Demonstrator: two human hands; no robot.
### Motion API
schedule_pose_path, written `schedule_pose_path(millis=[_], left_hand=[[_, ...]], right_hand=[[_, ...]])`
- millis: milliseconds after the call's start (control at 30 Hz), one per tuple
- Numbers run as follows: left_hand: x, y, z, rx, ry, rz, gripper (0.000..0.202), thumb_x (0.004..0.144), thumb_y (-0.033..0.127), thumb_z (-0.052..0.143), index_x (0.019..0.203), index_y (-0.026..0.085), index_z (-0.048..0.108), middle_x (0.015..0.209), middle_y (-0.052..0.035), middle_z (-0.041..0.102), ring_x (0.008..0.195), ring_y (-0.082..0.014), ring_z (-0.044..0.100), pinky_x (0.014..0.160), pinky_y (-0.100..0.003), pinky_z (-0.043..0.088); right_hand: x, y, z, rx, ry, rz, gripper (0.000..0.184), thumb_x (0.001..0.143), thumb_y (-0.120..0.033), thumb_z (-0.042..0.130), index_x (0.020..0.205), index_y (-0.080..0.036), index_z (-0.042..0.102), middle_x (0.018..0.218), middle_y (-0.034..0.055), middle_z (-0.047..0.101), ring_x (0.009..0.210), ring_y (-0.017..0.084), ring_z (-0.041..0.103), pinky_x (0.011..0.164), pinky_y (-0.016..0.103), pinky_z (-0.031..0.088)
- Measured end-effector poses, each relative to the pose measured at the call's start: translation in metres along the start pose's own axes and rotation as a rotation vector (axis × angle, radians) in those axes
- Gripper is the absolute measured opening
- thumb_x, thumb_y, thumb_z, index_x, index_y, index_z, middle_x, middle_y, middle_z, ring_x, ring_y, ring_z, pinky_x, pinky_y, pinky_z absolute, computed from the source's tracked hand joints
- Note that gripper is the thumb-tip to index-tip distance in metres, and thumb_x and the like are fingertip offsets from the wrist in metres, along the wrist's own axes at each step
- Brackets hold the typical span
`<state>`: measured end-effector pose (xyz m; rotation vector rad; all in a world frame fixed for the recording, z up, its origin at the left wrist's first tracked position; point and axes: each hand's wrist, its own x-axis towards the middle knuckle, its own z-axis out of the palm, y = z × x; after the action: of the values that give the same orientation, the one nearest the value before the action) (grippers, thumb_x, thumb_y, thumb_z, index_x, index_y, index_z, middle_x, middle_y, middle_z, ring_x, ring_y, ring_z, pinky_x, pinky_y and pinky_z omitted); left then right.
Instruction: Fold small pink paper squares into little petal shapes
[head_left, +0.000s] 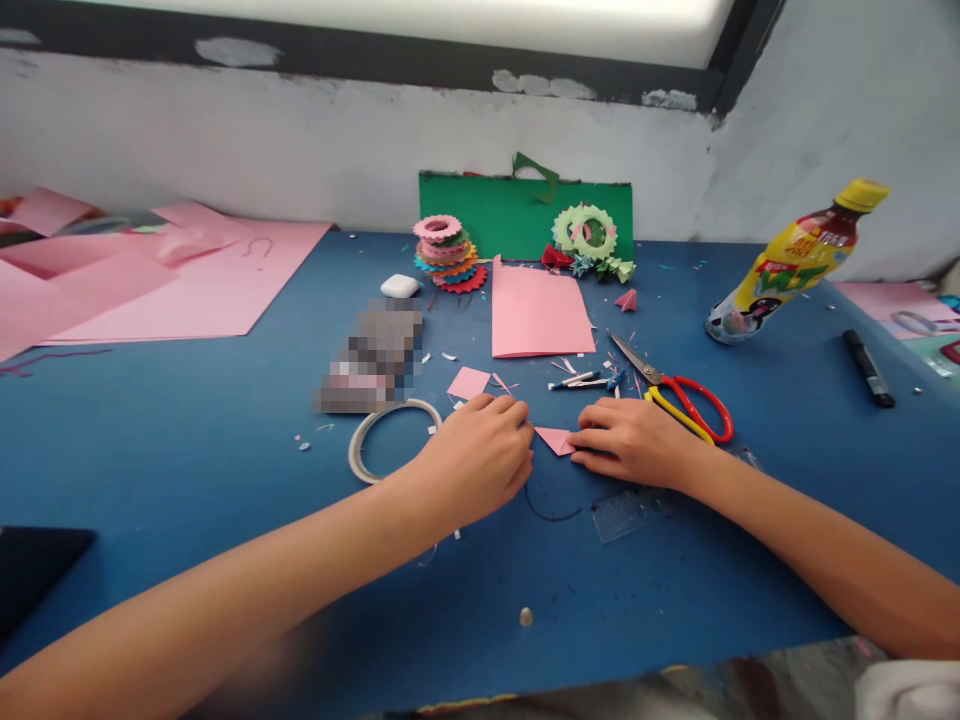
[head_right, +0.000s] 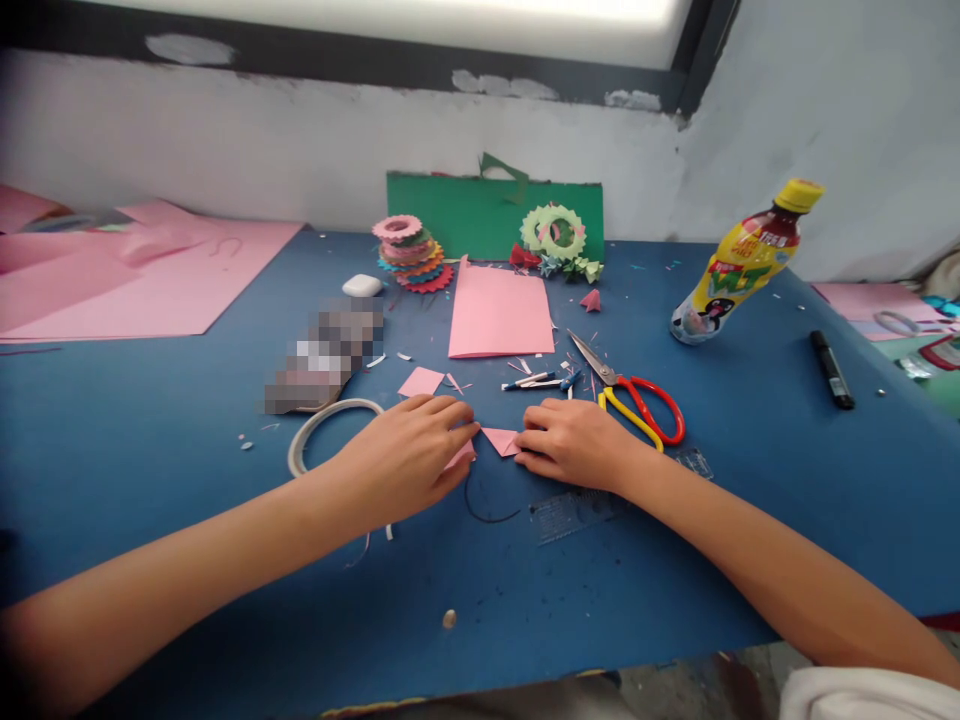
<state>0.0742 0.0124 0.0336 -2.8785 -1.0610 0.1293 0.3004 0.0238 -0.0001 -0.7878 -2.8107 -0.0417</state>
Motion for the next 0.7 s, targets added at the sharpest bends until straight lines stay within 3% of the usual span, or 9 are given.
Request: schedule_pose_path(millis=[300, 500, 700], left_hand=[[0.014, -0.01, 0.022, -0.092, 0.084, -0.018, 0.028, 0.094, 0.025, 0.041, 0.092, 0.013, 0.066, 0.087, -0.0083, 0.063, 0.083, -0.0208, 0.06, 0.071, -0.032, 0.046], [0.015, -0.011, 0.017, -0.177, 0.083, -0.114, 0.024, 0.09, 0.027, 0.047, 0.086, 0.016, 0.068, 0.081, -0.0059, 0.065, 0.078, -0.0208, 0.061, 0.072, -0.033, 0.046], [0.014, -0.007, 0.013, -0.216, 0.096, -0.192, 0.023, 0.086, 0.027, 0.05, 0.08, 0.017, 0.07, 0.073, -0.0047, 0.067, 0.069, -0.0189, 0.061, 0.068, -0.031, 0.045]], right_hand=[[-0.001, 0.0, 0.004, -0.017, 0.026, -0.053, 0.027, 0.094, -0.03, 0.042, 0.091, -0.019, 0.066, 0.083, 0.0044, 0.063, 0.07, 0.013, 0.055, 0.065, 0.026, 0.039], [0.0, -0.009, 0.009, 0.081, 0.029, 0.089, 0.025, 0.092, -0.035, 0.045, 0.094, -0.02, 0.065, 0.082, 0.0026, 0.064, 0.074, 0.014, 0.059, 0.065, 0.025, 0.039], [0.005, -0.023, 0.012, 0.245, 0.062, 0.332, 0.019, 0.087, -0.035, 0.054, 0.09, -0.02, 0.065, 0.082, 0.0015, 0.064, 0.076, 0.013, 0.06, 0.065, 0.024, 0.039]])
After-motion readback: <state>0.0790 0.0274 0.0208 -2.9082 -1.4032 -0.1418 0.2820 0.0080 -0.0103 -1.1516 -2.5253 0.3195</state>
